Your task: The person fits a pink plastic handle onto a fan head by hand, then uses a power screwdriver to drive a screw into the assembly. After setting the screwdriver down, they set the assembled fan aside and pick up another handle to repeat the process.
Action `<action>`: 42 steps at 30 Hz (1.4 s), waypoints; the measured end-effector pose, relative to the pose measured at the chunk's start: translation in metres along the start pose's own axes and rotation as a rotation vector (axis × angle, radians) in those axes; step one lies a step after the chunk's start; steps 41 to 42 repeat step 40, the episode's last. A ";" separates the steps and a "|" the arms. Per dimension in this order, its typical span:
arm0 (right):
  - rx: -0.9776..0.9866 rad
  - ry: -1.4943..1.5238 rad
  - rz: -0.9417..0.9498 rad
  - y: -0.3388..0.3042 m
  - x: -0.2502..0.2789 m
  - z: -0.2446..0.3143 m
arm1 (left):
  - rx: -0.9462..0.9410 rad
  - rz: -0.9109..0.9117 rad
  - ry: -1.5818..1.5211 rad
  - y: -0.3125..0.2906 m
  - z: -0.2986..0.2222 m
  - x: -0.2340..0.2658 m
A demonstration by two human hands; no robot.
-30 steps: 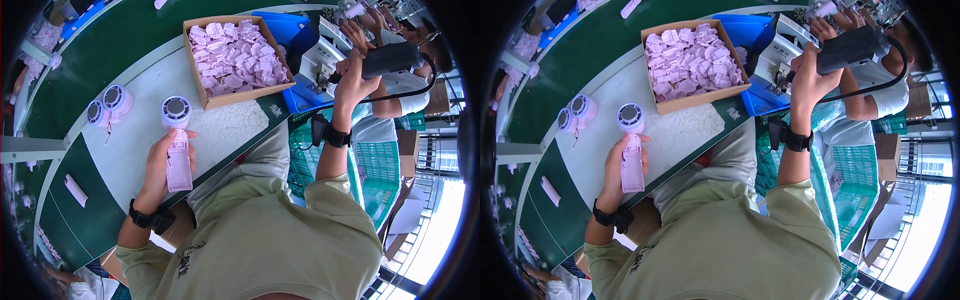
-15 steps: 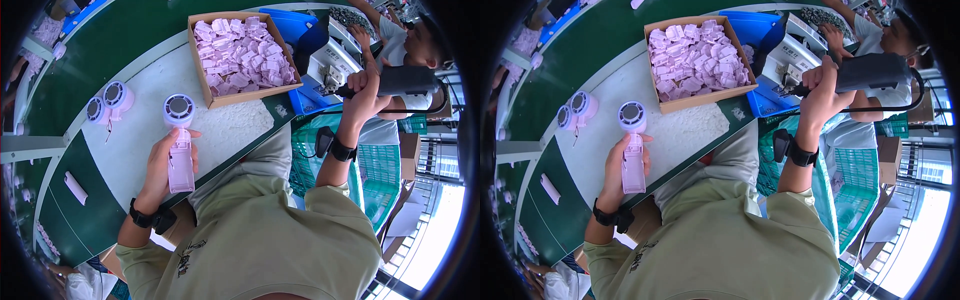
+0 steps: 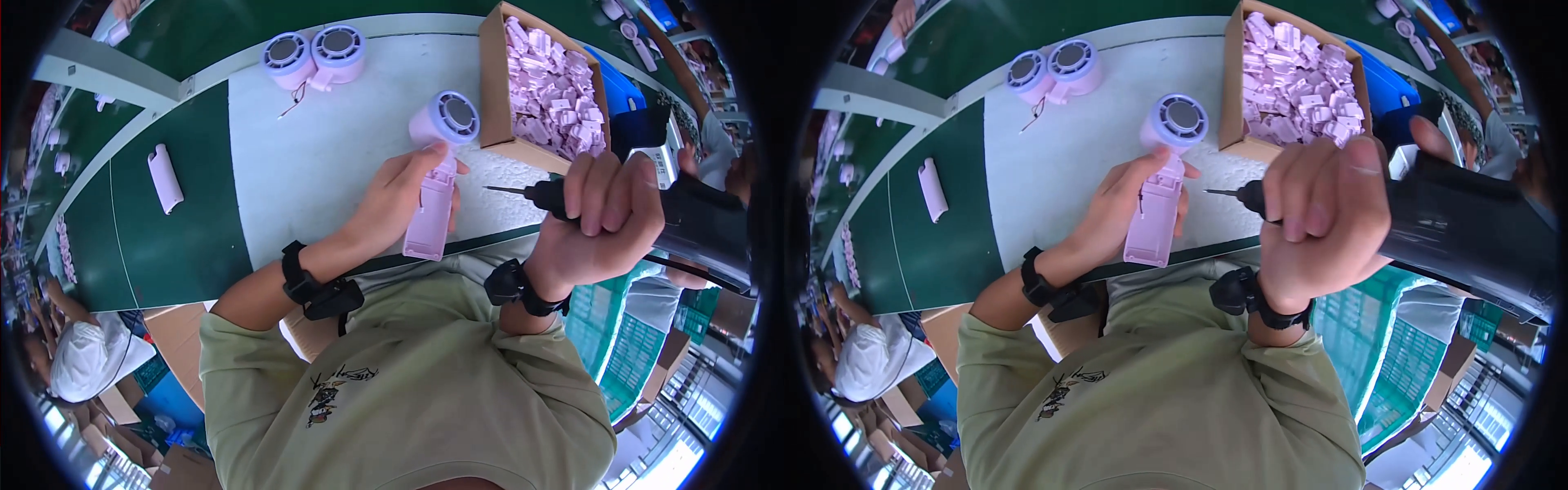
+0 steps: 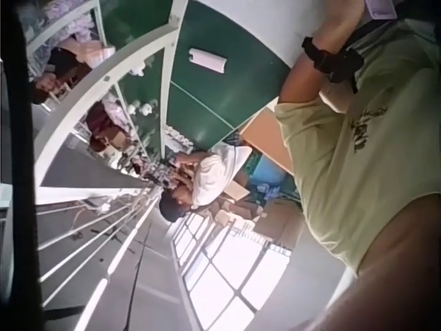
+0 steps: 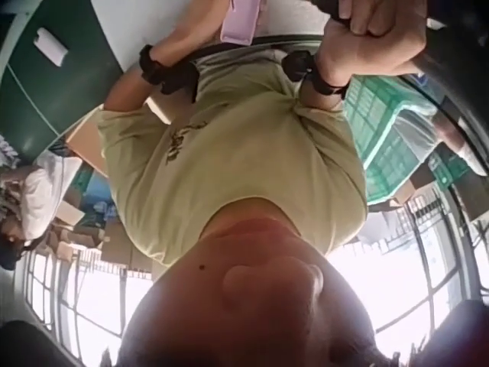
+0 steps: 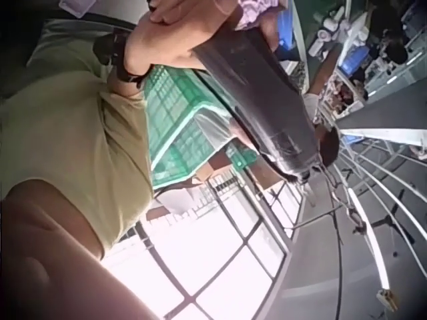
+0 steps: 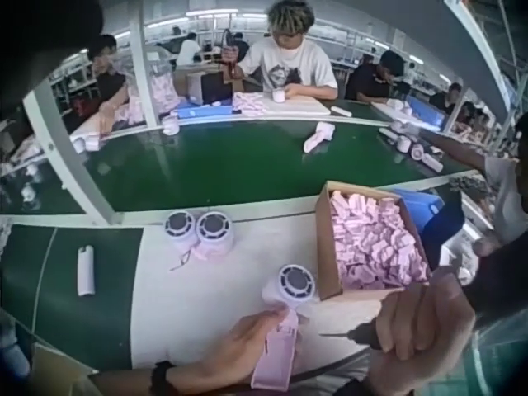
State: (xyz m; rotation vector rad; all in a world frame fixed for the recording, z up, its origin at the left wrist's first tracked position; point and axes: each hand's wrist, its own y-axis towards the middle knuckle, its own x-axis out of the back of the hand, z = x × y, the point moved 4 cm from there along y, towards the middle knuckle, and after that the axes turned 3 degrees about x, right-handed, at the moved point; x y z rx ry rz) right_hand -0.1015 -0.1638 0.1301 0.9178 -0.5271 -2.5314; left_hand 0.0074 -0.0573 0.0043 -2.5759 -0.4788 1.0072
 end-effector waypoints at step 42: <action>-0.073 -0.075 0.029 -0.014 -0.028 -0.045 | -0.036 0.014 -0.040 0.001 0.005 0.005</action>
